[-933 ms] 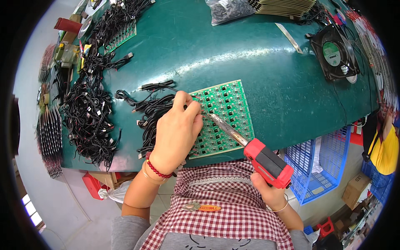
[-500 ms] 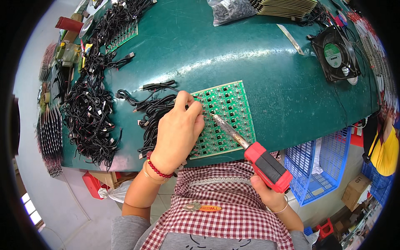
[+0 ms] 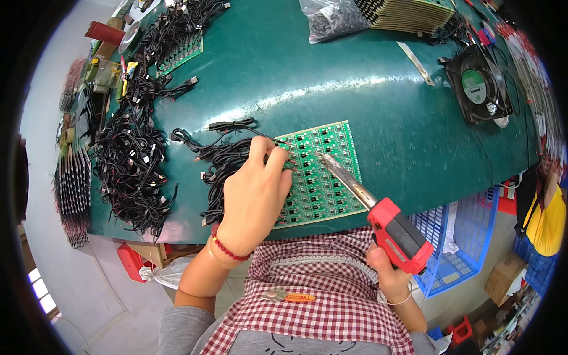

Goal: The person solders electronic components and wire harnesses onto a printed circuit board using a soldering iron.

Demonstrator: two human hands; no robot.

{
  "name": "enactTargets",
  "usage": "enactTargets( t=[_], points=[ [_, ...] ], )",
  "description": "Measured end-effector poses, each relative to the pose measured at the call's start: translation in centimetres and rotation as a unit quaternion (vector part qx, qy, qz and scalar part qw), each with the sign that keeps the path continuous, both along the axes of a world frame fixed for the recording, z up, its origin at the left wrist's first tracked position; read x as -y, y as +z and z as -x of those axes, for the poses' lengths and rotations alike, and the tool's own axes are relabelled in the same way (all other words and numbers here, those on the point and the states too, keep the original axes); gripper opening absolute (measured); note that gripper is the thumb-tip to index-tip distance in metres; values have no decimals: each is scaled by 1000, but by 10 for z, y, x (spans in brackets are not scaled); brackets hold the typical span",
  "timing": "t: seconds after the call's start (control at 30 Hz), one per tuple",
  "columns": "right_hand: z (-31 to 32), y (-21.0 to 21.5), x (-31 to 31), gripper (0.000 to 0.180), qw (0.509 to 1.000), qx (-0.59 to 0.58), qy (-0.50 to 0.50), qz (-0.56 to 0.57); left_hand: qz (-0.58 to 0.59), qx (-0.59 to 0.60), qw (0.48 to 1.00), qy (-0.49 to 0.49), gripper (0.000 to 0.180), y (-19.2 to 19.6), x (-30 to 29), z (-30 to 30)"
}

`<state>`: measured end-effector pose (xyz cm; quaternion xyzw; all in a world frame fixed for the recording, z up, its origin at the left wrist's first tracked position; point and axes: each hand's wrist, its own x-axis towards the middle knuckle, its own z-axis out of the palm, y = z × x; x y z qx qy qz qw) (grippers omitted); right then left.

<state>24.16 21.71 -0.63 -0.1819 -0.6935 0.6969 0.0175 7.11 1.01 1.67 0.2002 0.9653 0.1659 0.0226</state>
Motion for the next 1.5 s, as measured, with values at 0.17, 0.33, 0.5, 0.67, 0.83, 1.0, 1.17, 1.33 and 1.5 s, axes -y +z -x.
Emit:
enactTargets(
  t=[0.17, 0.33, 0.5, 0.67, 0.83, 1.0, 1.17, 1.33, 1.5],
  points=[
    [10, 6, -2, 36, 998, -2, -55, 43, -73, -88, 993, -2, 14, 27, 17, 18],
    [18, 11, -3, 34, 995, -35, -57, 74, 42, -219, 970, 97, 20, -9, 84, 116],
    [16, 12, -4, 33, 994, -54, -54, 79, 19, -97, 990, 105, 20, -42, 130, 146],
    [20, 13, -9, 33, 992, -62, -83, 76, -25, 16, 1000, 9, 15, -13, 127, 124],
    [30, 19, -8, 34, 990, -72, -92, 75, -47, -127, 991, -12, 17, -12, 101, 124],
    [33, 29, 1, 37, 986, -86, -99, 101, 52, -95, 992, -61, 10, -24, 109, 149],
    [31, 33, -1, 37, 985, -95, -100, 104, -379, 52, 922, 50, 8, -1, 110, 132],
    [47, 45, 10, 33, 966, -75, -145, 201, -524, 319, 784, 92, 6, 64, 51, 62],
    [84, 60, 44, 31, 996, -36, 34, 68, -634, 556, 525, 116, 5, 50, 25, -8]
  ],
)
